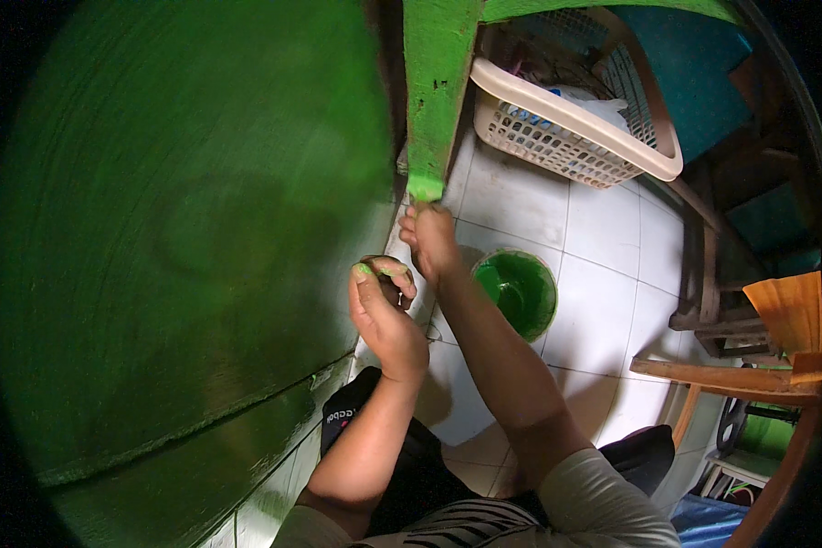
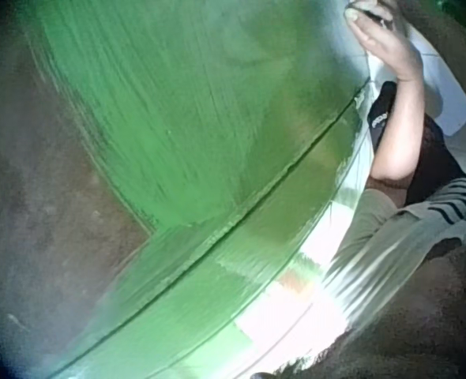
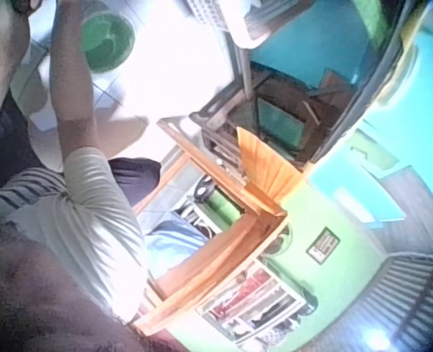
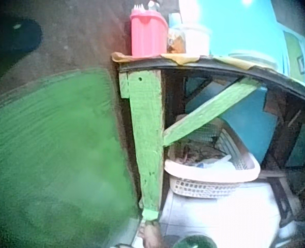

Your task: The person paints a green door and the legs of a wooden table using a paintbrush and green paint from a bucket.

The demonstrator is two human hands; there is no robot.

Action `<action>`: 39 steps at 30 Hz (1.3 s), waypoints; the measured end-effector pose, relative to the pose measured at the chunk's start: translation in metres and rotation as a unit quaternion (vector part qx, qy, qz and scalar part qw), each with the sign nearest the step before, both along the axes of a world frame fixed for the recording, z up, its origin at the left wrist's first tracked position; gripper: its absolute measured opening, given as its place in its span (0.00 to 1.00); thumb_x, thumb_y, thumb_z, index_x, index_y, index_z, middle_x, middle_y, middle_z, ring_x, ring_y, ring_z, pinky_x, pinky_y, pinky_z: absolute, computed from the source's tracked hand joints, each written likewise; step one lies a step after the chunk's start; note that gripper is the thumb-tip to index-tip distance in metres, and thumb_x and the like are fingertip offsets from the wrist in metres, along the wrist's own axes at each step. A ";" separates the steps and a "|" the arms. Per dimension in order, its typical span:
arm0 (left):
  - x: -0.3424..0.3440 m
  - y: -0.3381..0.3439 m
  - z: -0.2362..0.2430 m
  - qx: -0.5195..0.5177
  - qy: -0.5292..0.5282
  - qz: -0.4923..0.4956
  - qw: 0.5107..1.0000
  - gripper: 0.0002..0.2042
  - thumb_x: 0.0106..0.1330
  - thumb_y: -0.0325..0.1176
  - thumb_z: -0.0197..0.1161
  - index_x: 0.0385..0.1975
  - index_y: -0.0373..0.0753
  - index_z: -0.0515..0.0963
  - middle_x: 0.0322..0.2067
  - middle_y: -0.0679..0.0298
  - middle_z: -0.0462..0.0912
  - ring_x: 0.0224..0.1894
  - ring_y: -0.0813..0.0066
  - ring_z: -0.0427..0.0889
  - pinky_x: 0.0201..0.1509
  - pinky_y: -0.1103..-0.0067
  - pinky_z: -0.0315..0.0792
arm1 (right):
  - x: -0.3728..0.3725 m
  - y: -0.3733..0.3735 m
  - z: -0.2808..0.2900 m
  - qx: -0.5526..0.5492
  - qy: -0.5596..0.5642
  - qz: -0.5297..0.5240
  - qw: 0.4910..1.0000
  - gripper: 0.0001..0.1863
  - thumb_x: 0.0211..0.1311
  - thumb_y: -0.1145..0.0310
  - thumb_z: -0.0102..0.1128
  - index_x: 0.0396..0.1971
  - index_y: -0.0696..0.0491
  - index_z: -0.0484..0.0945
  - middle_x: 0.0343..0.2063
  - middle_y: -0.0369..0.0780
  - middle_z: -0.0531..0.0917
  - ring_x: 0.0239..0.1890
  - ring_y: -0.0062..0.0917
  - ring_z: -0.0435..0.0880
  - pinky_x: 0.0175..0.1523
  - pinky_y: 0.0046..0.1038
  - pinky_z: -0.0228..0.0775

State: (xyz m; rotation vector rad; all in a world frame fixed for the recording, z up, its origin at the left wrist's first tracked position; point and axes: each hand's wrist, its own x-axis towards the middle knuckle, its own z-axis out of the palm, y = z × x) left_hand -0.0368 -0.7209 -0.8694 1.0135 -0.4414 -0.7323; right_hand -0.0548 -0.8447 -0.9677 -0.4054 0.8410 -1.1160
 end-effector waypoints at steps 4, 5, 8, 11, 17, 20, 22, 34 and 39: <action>0.006 0.001 -0.003 -0.017 -0.021 0.023 0.999 0.19 0.76 0.42 0.38 0.26 0.38 0.67 0.21 0.65 0.67 0.24 0.77 0.64 0.30 0.80 0.61 | 0.015 0.021 0.081 -0.056 0.088 -0.001 0.995 0.05 0.72 0.70 0.41 0.36 0.55 0.64 0.28 0.35 0.68 0.19 0.15 0.62 0.18 0.19 0.51; 0.005 0.001 -0.002 -0.023 -0.021 0.024 0.999 0.19 0.76 0.42 0.38 0.26 0.37 0.67 0.21 0.64 0.67 0.24 0.77 0.64 0.30 0.80 0.61 | 0.014 0.032 0.093 -0.093 0.109 0.002 0.990 0.06 0.72 0.69 0.41 0.37 0.55 0.64 0.28 0.34 0.69 0.18 0.15 0.62 0.18 0.19 0.52; 0.002 0.003 0.002 -0.036 -0.044 0.033 0.998 0.19 0.76 0.41 0.37 0.25 0.37 0.67 0.22 0.64 0.67 0.23 0.76 0.64 0.29 0.80 0.61 | 0.016 0.036 0.085 -0.208 0.175 -0.030 0.962 0.07 0.74 0.67 0.39 0.39 0.55 0.63 0.27 0.34 0.69 0.19 0.15 0.64 0.20 0.19 0.55; 0.004 0.005 0.003 -0.067 -0.065 0.047 0.995 0.18 0.76 0.40 0.37 0.26 0.37 0.67 0.22 0.63 0.67 0.23 0.76 0.64 0.28 0.80 0.61 | 0.026 0.022 0.026 -0.249 0.274 -0.079 0.926 0.09 0.75 0.65 0.40 0.38 0.56 0.63 0.24 0.34 0.70 0.19 0.15 0.65 0.22 0.20 0.59; -0.006 0.003 0.003 -0.091 -0.090 0.025 0.991 0.18 0.77 0.40 0.37 0.27 0.37 0.67 0.23 0.63 0.67 0.23 0.77 0.65 0.28 0.80 0.61 | 0.010 0.016 -0.064 -0.196 0.393 -0.068 0.896 0.15 0.74 0.61 0.41 0.31 0.56 0.66 0.17 0.36 0.70 0.16 0.19 0.66 0.20 0.27 0.61; -0.003 0.004 0.001 -0.077 -0.094 0.036 0.992 0.18 0.77 0.41 0.37 0.28 0.37 0.67 0.23 0.63 0.67 0.23 0.77 0.65 0.27 0.81 0.61 | 0.015 0.028 -0.051 -0.041 0.348 0.014 0.937 0.14 0.73 0.61 0.42 0.32 0.56 0.67 0.16 0.37 0.71 0.11 0.21 0.67 0.14 0.29 0.55; -0.002 0.005 0.000 -0.094 -0.125 0.042 0.987 0.19 0.77 0.41 0.36 0.28 0.37 0.68 0.23 0.63 0.67 0.23 0.77 0.65 0.26 0.81 0.60 | 0.016 0.023 -0.025 0.000 0.268 0.040 0.963 0.14 0.72 0.62 0.42 0.32 0.57 0.67 0.17 0.37 0.72 0.11 0.21 0.67 0.14 0.28 0.55; 0.003 0.010 0.008 -0.197 -0.138 0.079 0.967 0.24 0.76 0.49 0.31 0.36 0.35 0.69 0.19 0.62 0.67 0.22 0.73 0.66 0.23 0.81 0.61 | 0.011 0.014 0.154 -0.300 0.272 -0.031 0.914 0.11 0.72 0.64 0.46 0.33 0.56 0.65 0.18 0.41 0.73 0.13 0.27 0.67 0.18 0.29 0.58; 0.001 0.009 0.009 -0.185 -0.139 0.064 0.971 0.24 0.77 0.49 0.31 0.37 0.35 0.69 0.19 0.62 0.67 0.22 0.74 0.65 0.25 0.81 0.61 | 0.005 0.002 0.098 -0.318 0.438 -0.057 0.839 0.11 0.71 0.64 0.46 0.41 0.57 0.65 0.24 0.58 0.78 0.30 0.58 0.78 0.34 0.51 0.67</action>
